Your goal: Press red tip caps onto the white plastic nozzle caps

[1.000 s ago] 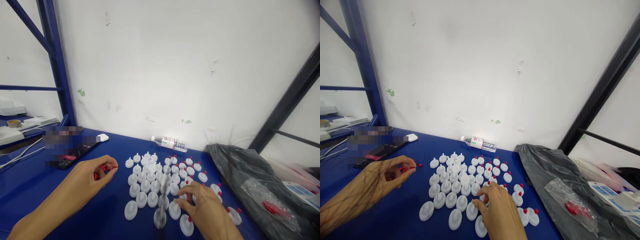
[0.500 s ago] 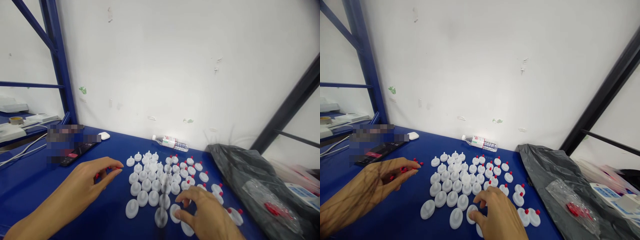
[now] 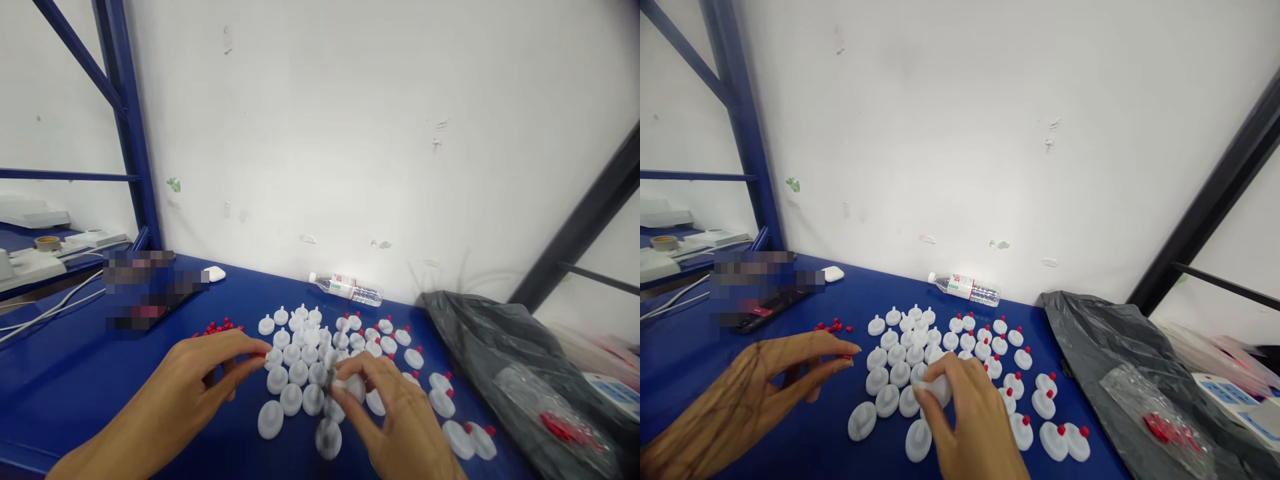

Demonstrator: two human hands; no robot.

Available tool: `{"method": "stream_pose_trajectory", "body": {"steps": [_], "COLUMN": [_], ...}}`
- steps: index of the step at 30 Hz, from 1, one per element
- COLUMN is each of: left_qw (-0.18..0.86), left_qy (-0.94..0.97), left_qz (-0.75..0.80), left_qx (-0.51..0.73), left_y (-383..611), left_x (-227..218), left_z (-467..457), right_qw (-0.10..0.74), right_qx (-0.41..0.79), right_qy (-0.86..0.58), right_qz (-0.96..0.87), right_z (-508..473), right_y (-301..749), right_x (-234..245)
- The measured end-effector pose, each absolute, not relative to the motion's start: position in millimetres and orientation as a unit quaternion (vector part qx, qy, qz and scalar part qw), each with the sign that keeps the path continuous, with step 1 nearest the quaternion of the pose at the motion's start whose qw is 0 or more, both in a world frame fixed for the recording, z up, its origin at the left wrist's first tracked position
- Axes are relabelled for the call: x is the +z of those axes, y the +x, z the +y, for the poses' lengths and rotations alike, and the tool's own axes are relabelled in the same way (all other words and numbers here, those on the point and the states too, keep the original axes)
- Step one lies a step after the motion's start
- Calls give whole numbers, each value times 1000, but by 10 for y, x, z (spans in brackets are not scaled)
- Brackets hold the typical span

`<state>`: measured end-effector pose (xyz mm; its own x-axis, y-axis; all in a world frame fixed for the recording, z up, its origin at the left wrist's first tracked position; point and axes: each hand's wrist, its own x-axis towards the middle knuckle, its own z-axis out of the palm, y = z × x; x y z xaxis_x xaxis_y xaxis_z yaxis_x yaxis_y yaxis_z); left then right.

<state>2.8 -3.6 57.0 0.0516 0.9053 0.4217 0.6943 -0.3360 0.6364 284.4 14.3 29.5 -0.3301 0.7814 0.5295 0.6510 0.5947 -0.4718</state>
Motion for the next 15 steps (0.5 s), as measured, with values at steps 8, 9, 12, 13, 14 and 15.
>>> {"method": "stream_pose_trajectory", "body": {"steps": [8, 9, 12, 13, 14, 15], "left_qw": [244, 249, 253, 252, 248, 243], "left_qy": [785, 790, 800, 801, 802, 803], "left_qz": [422, 407, 394, 393, 392, 391], "left_qx": [381, 384, 376, 374, 376, 379], "left_y": [141, 156, 193, 200, 203, 204], "left_x": [455, 439, 401, 392, 387, 387], "left_z": [-149, -150, -139, -133, -129, -126], "right_qw": [476, 499, 531, 529, 524, 520], "right_qx": [152, 137, 83, 71, 61, 52], "right_qy": [-400, -381, -315, -302, -296, -297], "right_qz": [-768, -766, -782, -790, -796, -799], "right_z": [37, 50, 90, 100, 106, 109], "right_y": [2298, 2274, 2258, 2266, 2278, 2291], "right_x": [212, 215, 262, 283, 302, 318]}}
